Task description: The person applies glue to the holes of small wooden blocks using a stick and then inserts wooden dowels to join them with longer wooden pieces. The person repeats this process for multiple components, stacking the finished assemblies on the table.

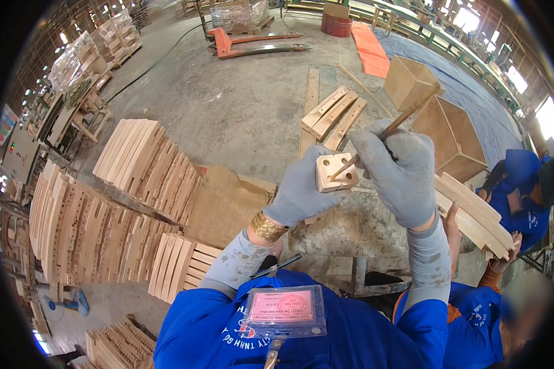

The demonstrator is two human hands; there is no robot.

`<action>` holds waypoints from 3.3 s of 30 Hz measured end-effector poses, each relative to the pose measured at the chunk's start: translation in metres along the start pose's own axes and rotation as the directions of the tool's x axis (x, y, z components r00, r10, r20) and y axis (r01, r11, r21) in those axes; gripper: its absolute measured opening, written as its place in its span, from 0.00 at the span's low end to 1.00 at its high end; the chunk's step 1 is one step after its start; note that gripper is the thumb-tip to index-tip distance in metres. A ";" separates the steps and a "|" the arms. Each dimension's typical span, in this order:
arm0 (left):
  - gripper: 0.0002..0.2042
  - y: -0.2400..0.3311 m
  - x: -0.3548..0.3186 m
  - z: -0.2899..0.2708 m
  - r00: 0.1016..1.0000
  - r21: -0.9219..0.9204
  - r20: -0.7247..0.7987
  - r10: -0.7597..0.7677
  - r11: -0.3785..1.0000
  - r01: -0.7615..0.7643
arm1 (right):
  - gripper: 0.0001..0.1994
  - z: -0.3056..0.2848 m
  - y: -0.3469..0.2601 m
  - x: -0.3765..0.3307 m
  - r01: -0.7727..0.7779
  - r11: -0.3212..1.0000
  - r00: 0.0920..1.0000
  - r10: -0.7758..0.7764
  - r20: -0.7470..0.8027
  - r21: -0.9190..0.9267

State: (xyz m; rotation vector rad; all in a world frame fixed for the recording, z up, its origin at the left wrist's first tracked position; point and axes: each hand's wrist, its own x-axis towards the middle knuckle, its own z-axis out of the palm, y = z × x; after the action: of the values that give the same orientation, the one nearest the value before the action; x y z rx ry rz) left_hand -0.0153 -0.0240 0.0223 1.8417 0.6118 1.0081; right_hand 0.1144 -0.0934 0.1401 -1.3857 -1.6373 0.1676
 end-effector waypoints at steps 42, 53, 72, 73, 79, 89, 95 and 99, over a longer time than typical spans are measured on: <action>0.39 -0.073 -0.012 -0.022 0.882 -0.736 0.425 -0.202 0.490 0.467 | 0.24 0.105 0.105 -0.012 0.051 0.823 0.918 0.184 -0.352 0.566; 0.34 -0.092 0.031 -0.109 0.920 -0.953 -0.176 -0.351 0.296 -0.069 | 0.08 0.047 0.050 -0.077 0.034 0.712 0.906 0.274 -0.323 0.701; 0.30 -0.081 0.013 -0.081 0.818 -0.961 -0.227 -0.529 0.259 -0.099 | 0.04 0.052 0.031 -0.053 0.133 0.979 0.963 -0.091 -0.253 0.157; 0.30 -0.082 0.012 -0.082 0.831 -0.968 -0.205 -0.517 0.235 -0.093 | 0.04 0.050 0.029 -0.052 0.129 0.984 0.968 -0.098 -0.230 0.126; 0.27 -0.069 0.017 -0.078 0.771 -0.964 -0.239 -0.590 0.242 -0.114 | 0.03 0.050 0.026 -0.050 0.011 0.973 0.972 0.043 -0.229 0.229; 0.28 -0.064 0.025 -0.074 0.744 -0.968 -0.205 -0.636 0.243 -0.059 | 0.05 0.047 0.040 -0.044 0.098 0.994 0.971 -0.084 -0.222 0.054; 0.27 -0.088 0.031 -0.071 0.749 -0.977 -0.169 -0.641 0.210 -0.041 | 0.08 0.024 0.065 -0.036 0.331 0.943 0.943 -0.328 -0.053 0.045; 0.25 -0.119 0.033 -0.073 0.676 -0.953 -0.246 -0.695 0.300 -0.039 | 0.07 0.015 0.106 -0.059 0.117 0.979 0.976 -0.083 -0.200 0.166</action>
State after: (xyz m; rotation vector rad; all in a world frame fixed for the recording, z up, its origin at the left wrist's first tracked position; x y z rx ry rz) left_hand -0.0588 0.0901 -0.0538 0.2273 0.6092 1.2738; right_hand 0.1716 -0.0988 0.0321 -1.1458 -1.4896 0.1129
